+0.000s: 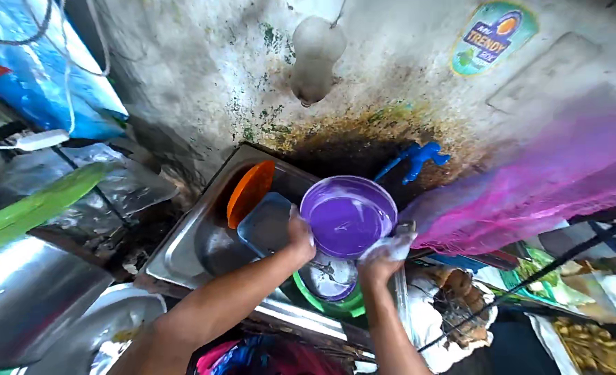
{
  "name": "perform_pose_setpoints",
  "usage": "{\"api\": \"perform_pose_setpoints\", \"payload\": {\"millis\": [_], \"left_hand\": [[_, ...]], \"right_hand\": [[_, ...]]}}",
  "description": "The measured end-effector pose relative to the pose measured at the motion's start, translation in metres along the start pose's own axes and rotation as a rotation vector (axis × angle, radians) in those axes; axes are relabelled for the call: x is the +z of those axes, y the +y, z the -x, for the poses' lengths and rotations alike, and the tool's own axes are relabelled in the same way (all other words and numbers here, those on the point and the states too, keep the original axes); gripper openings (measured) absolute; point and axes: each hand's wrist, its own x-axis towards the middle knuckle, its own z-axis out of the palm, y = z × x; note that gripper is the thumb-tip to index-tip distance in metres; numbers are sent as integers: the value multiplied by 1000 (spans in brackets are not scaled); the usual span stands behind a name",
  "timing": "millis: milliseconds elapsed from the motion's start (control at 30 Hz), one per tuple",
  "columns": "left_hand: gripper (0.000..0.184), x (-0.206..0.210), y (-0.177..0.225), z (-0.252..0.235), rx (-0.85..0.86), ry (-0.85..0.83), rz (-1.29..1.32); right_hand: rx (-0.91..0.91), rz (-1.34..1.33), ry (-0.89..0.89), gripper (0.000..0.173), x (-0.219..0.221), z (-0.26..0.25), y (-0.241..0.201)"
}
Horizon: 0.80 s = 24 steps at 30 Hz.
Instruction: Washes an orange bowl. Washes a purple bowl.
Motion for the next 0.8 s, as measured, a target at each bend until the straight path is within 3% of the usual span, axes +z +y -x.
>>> {"api": "perform_pose_setpoints", "payload": {"millis": [67, 167, 233, 333, 400, 533, 600, 700, 733, 800], "left_hand": [[56, 1, -12, 15, -155, -28, 180], [55, 1, -27, 22, -205, -70, 209], [55, 2, -26, 12, -101, -65, 16], [70, 4, -2, -9, 256, -8, -241], [73, 10, -3, -14, 389, 41, -220], [57, 17, -19, 18, 428, -18, -157], [51, 13, 5, 20, 566, -19, -209], [28, 5, 73, 2, 964, -64, -306], [29, -2, 101, 2, 1026, -135, -487], [40, -11, 151, 9, 1131, -188, -970]], "right_hand": [[75, -119, 59, 54, 16, 25, 3], [219, -212, -2, 57, 14, 46, 45], [186, -85, -76, 56, 1, 24, 49], [-6, 230, -186, 49, -10, -35, 26], [102, 118, -115, 48, 4, -26, 19], [378, -252, -52, 40, 38, 48, 18], [302, -73, -326, 39, 29, 47, 28], [39, 663, -1075, 47, -6, -10, 46], [-5, 827, -1202, 49, -17, -25, 51], [50, 1018, -1214, 49, -35, -45, 58]]}}
